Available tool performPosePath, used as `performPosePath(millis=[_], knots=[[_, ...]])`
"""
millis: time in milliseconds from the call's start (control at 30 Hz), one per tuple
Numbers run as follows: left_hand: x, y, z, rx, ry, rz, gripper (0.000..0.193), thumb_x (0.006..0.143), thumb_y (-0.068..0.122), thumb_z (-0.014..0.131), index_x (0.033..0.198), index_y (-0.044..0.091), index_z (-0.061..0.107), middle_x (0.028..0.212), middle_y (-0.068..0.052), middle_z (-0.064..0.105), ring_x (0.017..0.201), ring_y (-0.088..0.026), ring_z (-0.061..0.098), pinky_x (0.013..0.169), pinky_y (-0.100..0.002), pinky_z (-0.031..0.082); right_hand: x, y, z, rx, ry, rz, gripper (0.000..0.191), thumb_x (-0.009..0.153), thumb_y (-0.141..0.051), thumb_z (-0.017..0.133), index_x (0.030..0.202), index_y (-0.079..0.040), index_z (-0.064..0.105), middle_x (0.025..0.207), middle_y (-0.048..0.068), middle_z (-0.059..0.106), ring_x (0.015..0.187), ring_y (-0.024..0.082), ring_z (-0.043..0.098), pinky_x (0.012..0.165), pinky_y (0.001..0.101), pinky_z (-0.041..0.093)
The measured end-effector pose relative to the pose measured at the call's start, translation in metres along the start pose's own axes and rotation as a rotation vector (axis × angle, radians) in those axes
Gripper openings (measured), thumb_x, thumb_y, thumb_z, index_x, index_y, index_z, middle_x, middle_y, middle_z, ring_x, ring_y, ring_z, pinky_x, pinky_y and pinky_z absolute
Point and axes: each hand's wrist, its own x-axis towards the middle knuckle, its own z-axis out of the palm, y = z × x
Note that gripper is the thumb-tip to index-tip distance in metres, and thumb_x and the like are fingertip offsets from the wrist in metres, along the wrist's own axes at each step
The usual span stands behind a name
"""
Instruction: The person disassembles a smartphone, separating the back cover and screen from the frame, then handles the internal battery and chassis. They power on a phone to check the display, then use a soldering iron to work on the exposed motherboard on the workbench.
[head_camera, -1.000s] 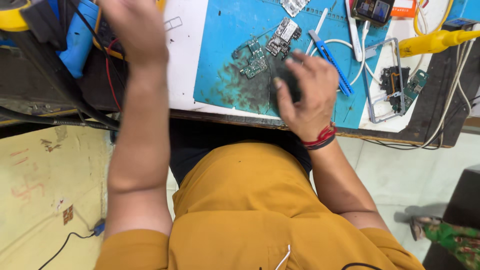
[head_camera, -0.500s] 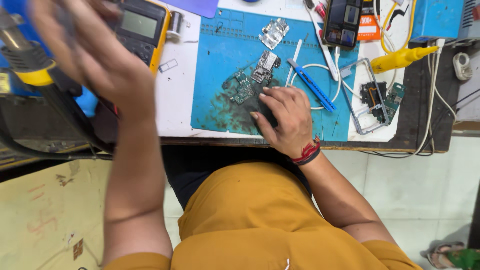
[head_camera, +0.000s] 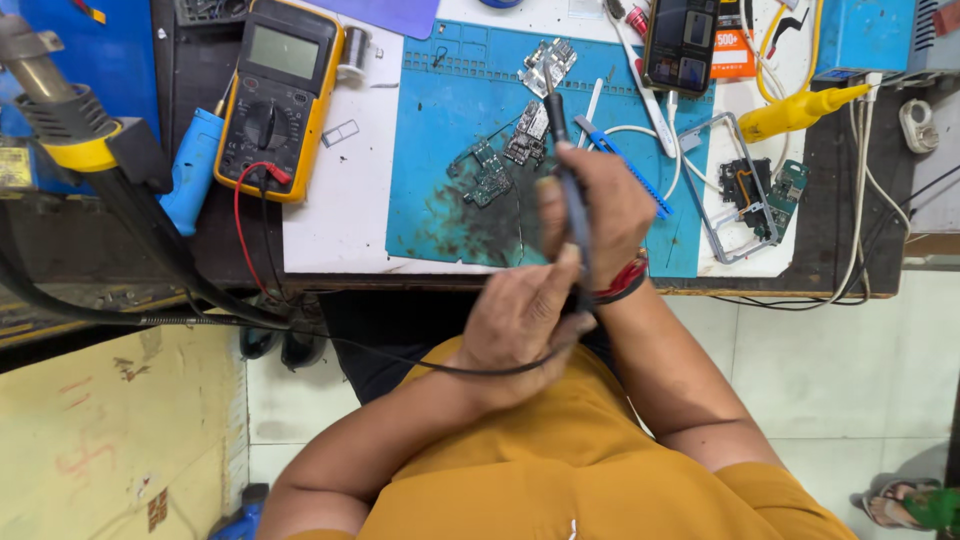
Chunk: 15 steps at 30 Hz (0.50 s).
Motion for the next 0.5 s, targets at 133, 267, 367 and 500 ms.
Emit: performPosePath(millis=[133,267,367,500], knots=[[-0.01,0.017,-0.018,-0.291,-0.403,0.0,0.061,0.086,0.017,0.078,0.135,-0.013,0.057,0.118,-0.025,0.065,0.103,-0.042,0.066,0.09,-0.045,0.053,-0.013,0.024,-0.013,0.15,0.055,0.171,0.028,0.109,-0.013,0.059,0.134,-0.001,0.061,0.108,0.015,0.072,0.085,0.022,0.073,0.075,0.0331,0.059],[-0.019,-0.004,-0.06,-0.948,-0.596,-0.163,0.025,0.103,0.02,0.071,0.123,0.005,0.069,0.11,-0.01,0.075,0.099,-0.024,0.075,0.087,-0.033,0.061,-0.046,0.029,-0.031,0.446,0.154,0.503,0.02,0.111,-0.009,0.065,0.123,0.003,0.054,0.101,0.013,0.066,0.078,0.014,0.059,0.071,0.0281,0.05],[-0.014,-0.037,-0.061,-0.813,-0.078,-0.482,0.012,0.105,0.015,0.069,0.105,0.004,0.073,0.093,-0.011,0.075,0.077,-0.021,0.064,0.072,-0.033,0.055,-0.066,0.021,-0.045,0.594,0.033,0.642,0.02,0.11,-0.008,0.066,0.125,0.003,0.058,0.098,0.009,0.069,0.08,0.013,0.066,0.074,0.0248,0.054],[0.003,-0.087,-0.055,0.368,0.128,-0.23,0.048,0.093,0.018,0.08,0.134,0.005,0.06,0.123,-0.013,0.07,0.115,-0.03,0.066,0.101,-0.043,0.049,-0.064,0.004,-0.049,0.58,-0.234,0.65,0.017,0.101,-0.008,0.07,0.114,0.004,0.07,0.092,0.005,0.071,0.078,0.009,0.063,0.072,0.0213,0.05]])
